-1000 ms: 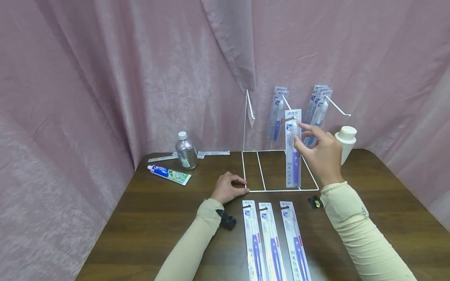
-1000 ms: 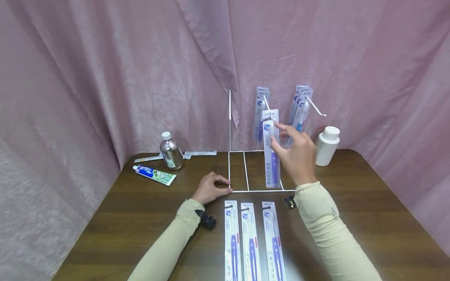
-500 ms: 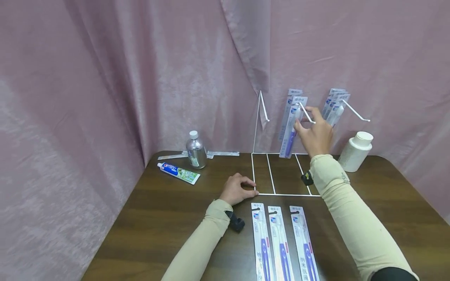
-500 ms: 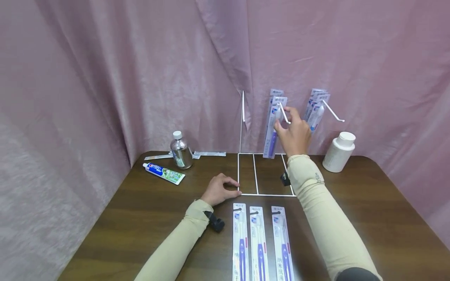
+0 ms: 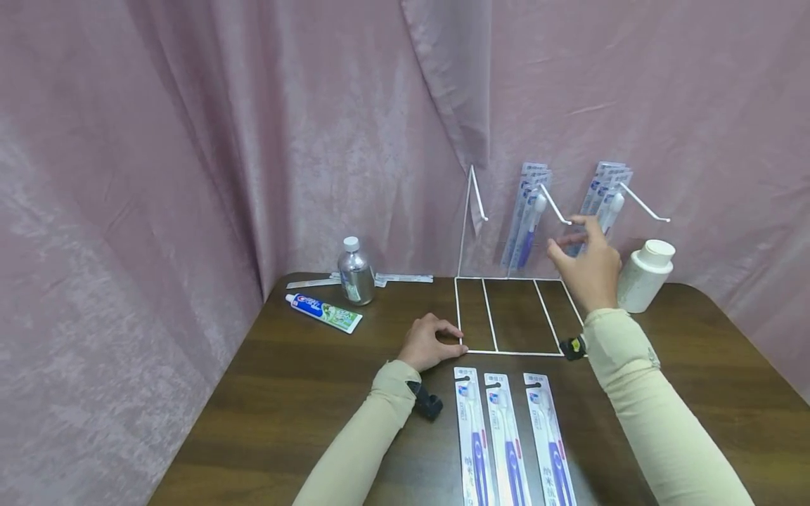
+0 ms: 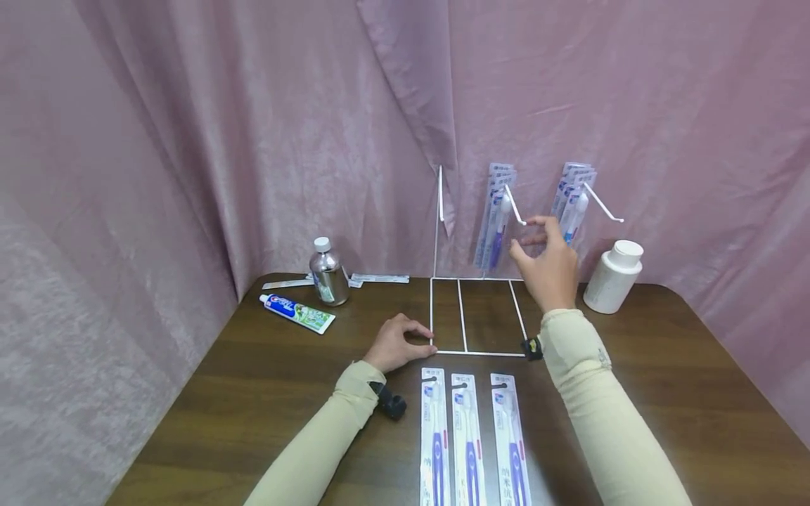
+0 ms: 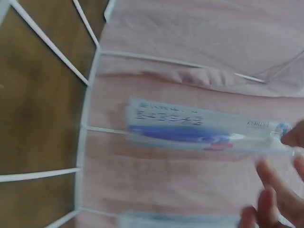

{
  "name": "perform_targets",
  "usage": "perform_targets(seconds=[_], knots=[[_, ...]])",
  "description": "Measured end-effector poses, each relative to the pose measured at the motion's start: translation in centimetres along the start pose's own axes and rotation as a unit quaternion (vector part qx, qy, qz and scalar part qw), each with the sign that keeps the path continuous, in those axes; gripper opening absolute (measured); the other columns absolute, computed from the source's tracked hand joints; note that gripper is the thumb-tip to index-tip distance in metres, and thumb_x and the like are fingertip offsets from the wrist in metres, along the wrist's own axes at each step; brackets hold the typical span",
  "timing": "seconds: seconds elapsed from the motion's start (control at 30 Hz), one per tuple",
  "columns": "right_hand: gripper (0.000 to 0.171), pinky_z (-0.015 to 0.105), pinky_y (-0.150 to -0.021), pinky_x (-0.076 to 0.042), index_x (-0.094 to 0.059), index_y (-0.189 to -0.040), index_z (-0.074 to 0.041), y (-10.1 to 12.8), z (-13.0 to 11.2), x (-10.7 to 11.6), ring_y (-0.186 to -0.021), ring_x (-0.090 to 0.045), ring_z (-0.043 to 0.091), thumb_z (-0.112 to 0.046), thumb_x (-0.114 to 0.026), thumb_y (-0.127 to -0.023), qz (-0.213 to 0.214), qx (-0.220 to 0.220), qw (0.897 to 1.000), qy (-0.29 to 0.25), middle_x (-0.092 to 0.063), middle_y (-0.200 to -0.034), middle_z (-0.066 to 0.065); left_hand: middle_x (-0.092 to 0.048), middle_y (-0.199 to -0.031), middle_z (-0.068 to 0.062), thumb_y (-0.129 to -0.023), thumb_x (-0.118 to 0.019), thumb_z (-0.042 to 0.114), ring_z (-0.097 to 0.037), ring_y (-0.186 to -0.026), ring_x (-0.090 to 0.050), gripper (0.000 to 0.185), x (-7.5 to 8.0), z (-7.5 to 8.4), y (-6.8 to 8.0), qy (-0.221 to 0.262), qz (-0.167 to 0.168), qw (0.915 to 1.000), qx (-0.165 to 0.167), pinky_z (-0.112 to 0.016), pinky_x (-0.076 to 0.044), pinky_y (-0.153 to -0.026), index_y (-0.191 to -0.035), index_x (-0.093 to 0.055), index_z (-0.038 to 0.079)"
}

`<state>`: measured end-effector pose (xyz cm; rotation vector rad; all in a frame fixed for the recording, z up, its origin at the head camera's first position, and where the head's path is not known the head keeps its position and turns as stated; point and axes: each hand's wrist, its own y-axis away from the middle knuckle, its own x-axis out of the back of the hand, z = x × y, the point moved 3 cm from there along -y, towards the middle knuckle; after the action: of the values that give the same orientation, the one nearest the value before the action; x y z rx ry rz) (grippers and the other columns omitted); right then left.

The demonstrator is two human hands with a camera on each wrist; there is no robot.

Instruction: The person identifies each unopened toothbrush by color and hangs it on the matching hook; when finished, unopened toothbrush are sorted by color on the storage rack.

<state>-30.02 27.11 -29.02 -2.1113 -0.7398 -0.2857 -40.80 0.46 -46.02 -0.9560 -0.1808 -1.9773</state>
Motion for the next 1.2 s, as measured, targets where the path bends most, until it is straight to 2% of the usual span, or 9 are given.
perform_targets(seconds=[0.1, 0.17, 0.27, 0.37, 0.47, 0.53, 0.77, 0.97, 1.2], knots=[[0.030, 0.028, -0.068, -0.045, -0.070, -0.121, -0.009, 3.4, 1.9, 1.1, -0.079, -0.070, 0.028, -0.025, -0.076, -0.096, -0.097, 0.004, 0.995, -0.017, -0.079, -0.099, 0.016, -0.061, -0.103, 0.008, -0.078, -0.094, 0.042, -0.017, -0.104, -0.055, 0.026, -0.2, 0.2, 0.0, 0.002, -0.007, 1.0000, 0.003, -0.036, -0.045, -0.093, -0.100, -0.084, 0.030], [0.023, 0.027, -0.064, -0.048, -0.072, -0.116, -0.008, 5.6, 3.1, 1.5, -0.080, -0.070, 0.023, -0.024, -0.075, -0.099, -0.178, 0.002, 0.983, -0.035, -0.078, -0.096, 0.015, -0.061, -0.103, 0.007, -0.079, -0.093, 0.041, -0.019, -0.104, -0.055, 0.027, 0.0, 0.3, 0.0, 0.006, -0.004, 1.0000, 0.001, -0.037, -0.045, -0.092, -0.101, -0.084, 0.029], [0.021, 0.030, -0.060, -0.048, -0.071, -0.115, -0.008, 9.0, 5.0, 1.7, -0.075, -0.065, 0.018, -0.024, -0.073, -0.101, -0.294, -0.028, 0.953, -0.072, -0.075, -0.090, 0.012, -0.061, -0.102, 0.005, -0.079, -0.093, 0.040, -0.020, -0.103, -0.054, 0.027, 0.4, 0.4, -0.2, 0.006, 0.007, 1.0000, -0.002, -0.038, -0.045, -0.092, -0.101, -0.084, 0.028], [0.022, 0.029, -0.059, -0.047, -0.069, -0.114, -0.007, 12.3, 6.5, 1.6, -0.070, -0.060, 0.016, -0.024, -0.073, -0.101, -0.387, -0.076, 0.912, -0.111, -0.070, -0.084, 0.007, -0.060, -0.101, 0.005, -0.079, -0.093, 0.039, -0.019, -0.101, -0.054, 0.026, 0.5, 0.2, -0.3, 0.001, 0.010, 0.9999, -0.002, -0.038, -0.045, -0.090, -0.101, -0.084, 0.028], [0.026, 0.028, -0.061, -0.046, -0.065, -0.115, -0.004, 14.9, 7.4, 1.7, -0.068, -0.057, 0.013, -0.021, -0.076, -0.098, -0.436, -0.085, 0.885, -0.140, -0.066, -0.080, 0.003, -0.061, -0.102, 0.005, -0.079, -0.092, 0.041, -0.019, -0.102, -0.054, 0.027, 0.2, 0.1, -0.3, -0.005, 0.001, 1.0000, -0.003, -0.038, -0.045, -0.091, -0.102, -0.084, 0.029], [0.031, 0.027, -0.062, -0.046, -0.063, -0.116, -0.002, 16.1, 7.5, 1.7, -0.067, -0.056, 0.011, -0.019, -0.079, -0.095, -0.449, -0.074, 0.877, -0.155, -0.064, -0.077, 0.002, -0.062, -0.103, 0.005, -0.080, -0.092, 0.042, -0.020, -0.103, -0.055, 0.028, 0.0, 0.0, -0.2, -0.002, -0.006, 1.0000, -0.002, -0.038, -0.045, -0.092, -0.103, -0.084, 0.029], [0.040, 0.027, -0.069, -0.044, -0.065, -0.119, -0.007, 17.1, 6.7, 1.7, -0.072, -0.054, 0.009, -0.026, -0.085, -0.090, -0.451, -0.040, 0.884, -0.122, -0.059, -0.079, -0.004, -0.061, -0.102, 0.005, -0.078, -0.093, 0.041, -0.020, -0.103, -0.054, 0.028, 0.3, 0.0, -0.2, -0.003, -0.001, 1.0000, 0.000, -0.039, -0.044, -0.092, -0.102, -0.084, 0.029], [0.035, 0.028, -0.070, -0.045, -0.070, -0.115, -0.011, 17.0, 6.7, 2.0, -0.075, -0.055, 0.009, -0.029, -0.086, -0.090, -0.422, -0.023, 0.902, -0.092, -0.060, -0.081, -0.006, -0.063, -0.105, 0.004, -0.079, -0.093, 0.042, -0.021, -0.105, -0.055, 0.029, 0.0, 0.1, -0.3, 0.006, -0.007, 0.9999, -0.003, -0.040, -0.044, -0.094, -0.103, -0.084, 0.028], [0.034, 0.033, -0.073, -0.050, -0.072, -0.117, -0.015, 16.0, 6.4, 2.5, -0.079, -0.064, 0.008, -0.028, -0.086, -0.089, -0.360, 0.000, 0.931, -0.050, -0.069, -0.083, -0.011, -0.063, -0.105, 0.004, -0.079, -0.093, 0.039, -0.020, -0.105, -0.055, 0.028, -0.1, 0.4, -0.3, -0.001, -0.007, 1.0000, 0.002, -0.040, -0.044, -0.095, -0.103, -0.084, 0.027]])
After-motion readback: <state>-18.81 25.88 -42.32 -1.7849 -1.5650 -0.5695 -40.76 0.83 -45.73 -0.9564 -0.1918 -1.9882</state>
